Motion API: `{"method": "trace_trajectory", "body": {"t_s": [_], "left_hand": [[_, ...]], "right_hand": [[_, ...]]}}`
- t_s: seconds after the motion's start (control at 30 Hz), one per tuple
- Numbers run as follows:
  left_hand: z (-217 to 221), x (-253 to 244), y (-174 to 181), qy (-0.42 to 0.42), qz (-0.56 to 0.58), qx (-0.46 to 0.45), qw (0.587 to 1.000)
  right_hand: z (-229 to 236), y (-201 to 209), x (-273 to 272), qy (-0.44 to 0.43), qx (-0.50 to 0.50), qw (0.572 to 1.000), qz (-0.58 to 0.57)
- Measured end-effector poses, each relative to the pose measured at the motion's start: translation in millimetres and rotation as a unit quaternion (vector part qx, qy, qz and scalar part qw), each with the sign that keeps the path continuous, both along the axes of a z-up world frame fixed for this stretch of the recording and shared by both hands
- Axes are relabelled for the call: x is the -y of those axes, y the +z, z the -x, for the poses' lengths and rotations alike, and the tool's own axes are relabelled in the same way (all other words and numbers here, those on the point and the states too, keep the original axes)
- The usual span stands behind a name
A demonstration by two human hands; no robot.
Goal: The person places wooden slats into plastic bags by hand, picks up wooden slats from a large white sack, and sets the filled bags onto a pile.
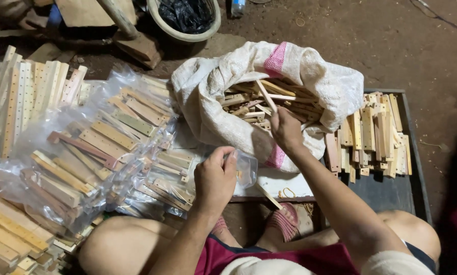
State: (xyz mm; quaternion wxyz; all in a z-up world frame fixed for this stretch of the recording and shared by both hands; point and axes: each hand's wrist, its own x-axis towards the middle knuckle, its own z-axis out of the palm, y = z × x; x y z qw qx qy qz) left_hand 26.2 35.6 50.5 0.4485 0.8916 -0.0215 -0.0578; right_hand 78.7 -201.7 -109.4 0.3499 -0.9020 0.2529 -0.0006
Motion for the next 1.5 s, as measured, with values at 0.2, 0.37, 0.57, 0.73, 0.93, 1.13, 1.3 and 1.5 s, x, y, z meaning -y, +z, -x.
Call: {"method": "trace_trajectory", "body": {"t_s": [0.2, 0.37, 0.57, 0.73, 0.93, 1.13, 1.3, 1.5], "left_hand": [[1.2, 8.1, 6.9, -0.019, -0.007, 0.012, 1.0], [0.2, 14.8, -2.2, -0.026, -0.029, 0.024, 0.999], [0.0, 14.3, 2.9, -0.027, -0.014, 0.025, 0.999], [0.3, 14.2, 1.2, -0.023, -0.01, 0.024, 0.999], [1.7, 19.5, -16.7, -0.071, -0.012, 0.08, 0.994], [6.4, 26.3, -21.6, -0.096, 0.003, 0.091, 0.991], [18.3, 36.5, -37.8, -0.073, 0.028, 0.055, 0.995], [29.6, 37.8, -28.8, -0.097, 0.015, 0.047, 0.994]], "right_hand": [[19.2, 48.1, 33.9, -0.235, 0.097, 0.893, -0.371], [26.5, 39.6, 47.2, -0.176, 0.068, 0.951, -0.245], [51.5, 68.7, 68.1, -0.193, 0.11, 0.94, -0.258], [131.3, 163.5, 63.2, -0.156, 0.101, 0.957, -0.224], [188.8, 269.7, 39.9, -0.064, 0.061, 0.969, -0.229], [161.8, 284.1, -4.6, 0.02, -0.143, 0.972, -0.186], [129.6, 233.1, -51.4, 0.192, -0.15, 0.969, -0.044], [112.8, 116.1, -68.2, 0.203, -0.035, 0.965, 0.164]]}}
